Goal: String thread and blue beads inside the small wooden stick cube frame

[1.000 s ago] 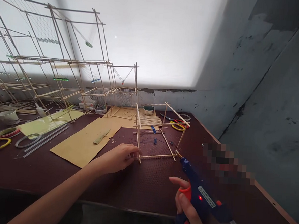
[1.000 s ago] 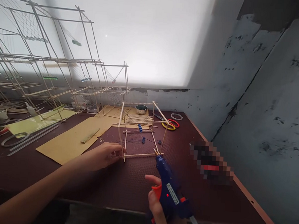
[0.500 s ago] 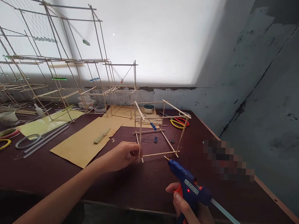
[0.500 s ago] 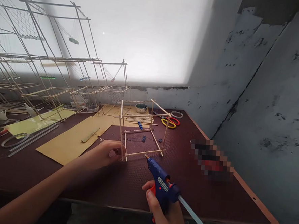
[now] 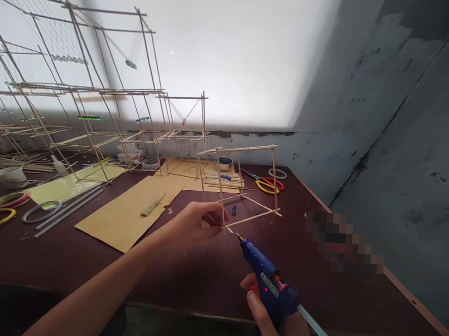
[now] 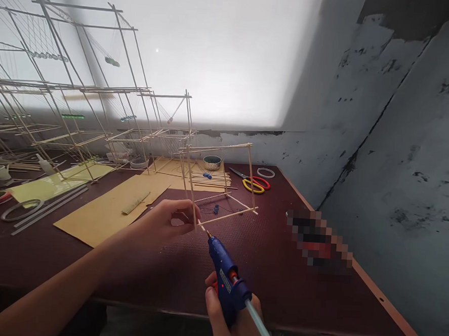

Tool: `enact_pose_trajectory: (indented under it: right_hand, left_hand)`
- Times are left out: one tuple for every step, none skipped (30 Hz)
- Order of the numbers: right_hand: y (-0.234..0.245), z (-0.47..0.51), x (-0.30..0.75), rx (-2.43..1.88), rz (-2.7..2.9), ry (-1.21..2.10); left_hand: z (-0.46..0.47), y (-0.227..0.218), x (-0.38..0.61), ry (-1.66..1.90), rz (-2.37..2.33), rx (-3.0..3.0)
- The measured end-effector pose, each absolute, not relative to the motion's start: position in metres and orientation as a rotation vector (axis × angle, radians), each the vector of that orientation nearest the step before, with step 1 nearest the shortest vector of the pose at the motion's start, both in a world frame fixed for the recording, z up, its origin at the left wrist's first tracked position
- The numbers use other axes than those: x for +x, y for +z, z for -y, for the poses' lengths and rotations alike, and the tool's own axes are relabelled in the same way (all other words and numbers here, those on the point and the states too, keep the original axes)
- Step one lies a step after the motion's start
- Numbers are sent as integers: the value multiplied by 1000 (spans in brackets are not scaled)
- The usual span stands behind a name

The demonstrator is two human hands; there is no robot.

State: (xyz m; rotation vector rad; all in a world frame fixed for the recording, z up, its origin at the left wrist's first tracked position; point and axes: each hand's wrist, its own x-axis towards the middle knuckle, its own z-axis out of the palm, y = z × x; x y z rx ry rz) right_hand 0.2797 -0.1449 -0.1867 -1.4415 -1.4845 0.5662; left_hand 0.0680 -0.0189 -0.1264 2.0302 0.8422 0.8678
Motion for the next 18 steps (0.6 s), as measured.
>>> enact_pose_trajectory:
  right_hand:
    - [-186,143,279,-1393,1546,507]
    - [-186,141,278,-1344,1598,466]
    - [-185,139,277,-1302,1631,439]
    - [-185,138,275,-1274,1645,422]
    - [-184,136,272,-1259,1644,408]
    - [-185,135,270,-1252,1639,392]
    - [-185,134,269,-1240,1644,375]
    - [-186,133,267,-1228,1654,360]
    - [-188,132,266,-1219,1670,348]
    - [-189,131,266,-1213,1688,335]
    - [-190,130,266,-1209,1705,318]
    - [-191,128,267,-1207,1720,298]
    - [-192,127,267,-1206,1734,279]
    - [-193,125,268,-1207,1748,263]
    - [-194,124,268,-1207,1763,254]
    - [-194,123,268,-1208,1778,251]
    - [-195,121,268,-1207,1792,250]
    - [-195,120,267,-1206,1802,252]
  left_hand:
    - [19,-125,70,885,-826,2017]
    - [18,-123,72,896,-814,2005]
    - [18,-122,74,902,-808,1993]
    - [18,-121,75,907,-804,1978]
    - [18,-120,76,912,-803,1962]
    - [18,-120,77,918,-805,1944]
    - [18,-120,78,928,-806,1929]
    - [18,-120,78,937,-808,1918]
    - [18,-120,79,946,-809,1913]
    - [18,-120,79,950,-810,1910]
    - [17,-120,79,950,-812,1910]
    - [17,-120,79,951,-814,1910]
    - [17,-120,79,951,-818,1909]
    - [17,-120,80,949,-822,1906]
    - [18,-120,80,948,-824,1901]
    - [18,-119,80,947,-826,1895]
    - [18,-119,80,944,-826,1889]
    - [18,-119,80,940,-826,1885]
